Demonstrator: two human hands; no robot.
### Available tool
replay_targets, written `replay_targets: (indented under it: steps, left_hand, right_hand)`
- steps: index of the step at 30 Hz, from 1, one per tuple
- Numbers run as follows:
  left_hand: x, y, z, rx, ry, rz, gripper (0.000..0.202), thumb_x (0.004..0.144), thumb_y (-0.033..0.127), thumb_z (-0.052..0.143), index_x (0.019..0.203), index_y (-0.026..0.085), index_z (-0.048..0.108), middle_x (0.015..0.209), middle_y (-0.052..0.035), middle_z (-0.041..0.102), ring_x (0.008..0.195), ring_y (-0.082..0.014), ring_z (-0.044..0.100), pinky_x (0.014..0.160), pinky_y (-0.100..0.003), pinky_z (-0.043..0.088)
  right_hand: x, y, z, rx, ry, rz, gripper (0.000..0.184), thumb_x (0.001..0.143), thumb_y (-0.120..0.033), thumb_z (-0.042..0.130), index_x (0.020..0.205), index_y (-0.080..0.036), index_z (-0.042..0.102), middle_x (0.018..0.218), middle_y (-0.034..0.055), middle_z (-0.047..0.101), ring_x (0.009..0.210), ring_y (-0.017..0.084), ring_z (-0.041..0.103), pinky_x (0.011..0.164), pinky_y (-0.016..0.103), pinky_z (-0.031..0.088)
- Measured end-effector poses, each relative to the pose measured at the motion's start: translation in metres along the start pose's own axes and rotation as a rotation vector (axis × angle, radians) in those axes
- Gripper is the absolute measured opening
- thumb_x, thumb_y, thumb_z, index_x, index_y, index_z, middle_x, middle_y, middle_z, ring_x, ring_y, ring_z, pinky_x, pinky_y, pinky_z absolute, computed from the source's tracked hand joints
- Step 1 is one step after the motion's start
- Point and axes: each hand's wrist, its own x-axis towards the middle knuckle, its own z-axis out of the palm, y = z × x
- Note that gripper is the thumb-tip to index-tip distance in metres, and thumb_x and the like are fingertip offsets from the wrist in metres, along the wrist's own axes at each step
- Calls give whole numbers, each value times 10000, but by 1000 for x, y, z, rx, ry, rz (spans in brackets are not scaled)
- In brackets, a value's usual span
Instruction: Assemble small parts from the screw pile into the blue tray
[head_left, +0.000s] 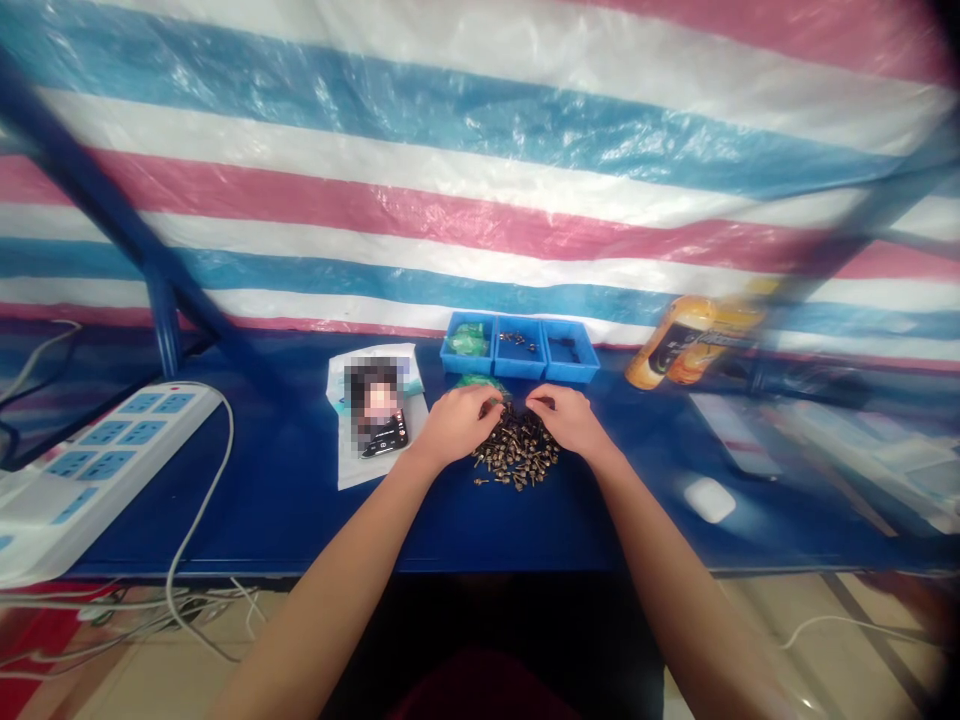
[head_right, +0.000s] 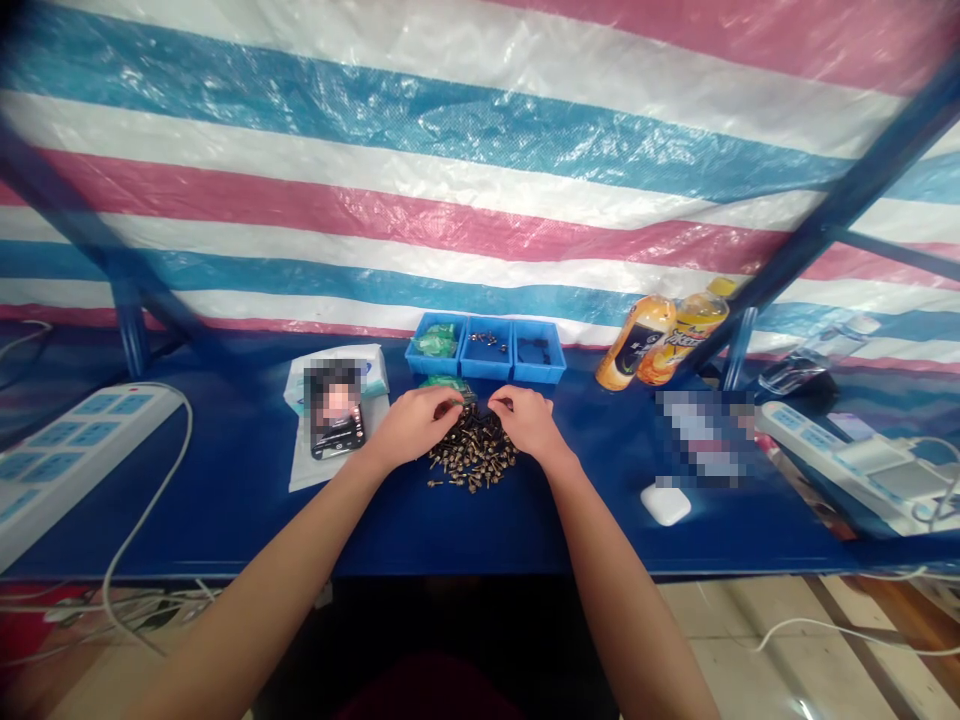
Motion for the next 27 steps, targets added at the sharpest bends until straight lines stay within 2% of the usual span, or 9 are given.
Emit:
replay_targets:
  steps: [5, 8, 11, 16, 19, 21, 24, 27]
  left_hand:
    - [0, 1, 0, -24, 19, 5, 208, 943, 331, 505, 1003, 259, 690, 1017, -8, 742, 822, -191, 668, 736, -310, 481]
    - [0, 2, 0, -26, 20, 10, 214, 945, 328, 500, 981, 255, 698, 991, -12, 743, 818, -189, 666, 733, -303, 484]
    - [0, 3, -2, -34, 22, 25, 227, 954, 314, 486, 953, 256, 706, 955, -8, 740, 830, -187, 665, 770, -303, 491]
    - [-1, 4, -3, -41, 23, 27, 238, 960, 316, 473, 957, 254, 703, 968, -9, 738, 844, -190, 661, 775, -305, 484]
    - [0, 3, -2, -40, 23, 29, 237, 962, 314, 470, 954, 252, 699, 952, -8, 735, 824, -186, 654, 756, -302, 477]
    - [0, 2, -1, -38, 21, 35, 246, 965, 309, 464, 939, 252, 701, 942, -8, 734, 825, -186, 655, 756, -302, 474]
    - [1, 2, 0, -32, 10, 48, 255, 972, 307, 454, 928, 256, 699, 924, -4, 732, 817, -185, 655, 748, -302, 468]
    - [1, 1, 0, -31, 10, 51, 248, 971, 308, 456, 939, 257, 697, 933, -4, 733, 814, -183, 657, 754, -302, 469]
  right_hand:
    - [4, 7, 0, 229, 65, 0, 187, 886, -343, 549, 858, -236, 701, 870, 18, 747, 842, 207, 676, 827, 346, 484]
    - [6, 8, 0, 333, 105, -11, 225, 883, -347, 543, 951, -219, 715, 956, 44, 750, 889, 212, 680, 841, 345, 500]
    - [7, 6, -1, 385, 138, -10, 250, 871, -395, 580, 925, -203, 730, 988, 60, 752, 920, 225, 677, 863, 353, 494]
    - [6, 3, 1, 518, 176, 61, 281, 781, -467, 708, 825, -192, 670, 802, 37, 712, 762, 199, 645, 741, 325, 483]
    - [6, 2, 1, 600, 201, 89, 292, 759, -464, 729, 782, -195, 618, 768, 33, 698, 705, 173, 618, 701, 309, 478]
    - [6, 1, 1, 640, 201, 87, 277, 771, -446, 712, 861, -200, 621, 789, 33, 712, 686, 161, 608, 686, 303, 481]
    - [6, -2, 0, 662, 182, 45, 322, 834, -401, 625, 1092, -208, 620, 856, 34, 738, 651, 138, 587, 687, 301, 488]
    - [6, -3, 0, 654, 157, 34, 279, 867, -388, 569, 1066, -201, 629, 929, 56, 750, 631, 126, 605, 697, 301, 493]
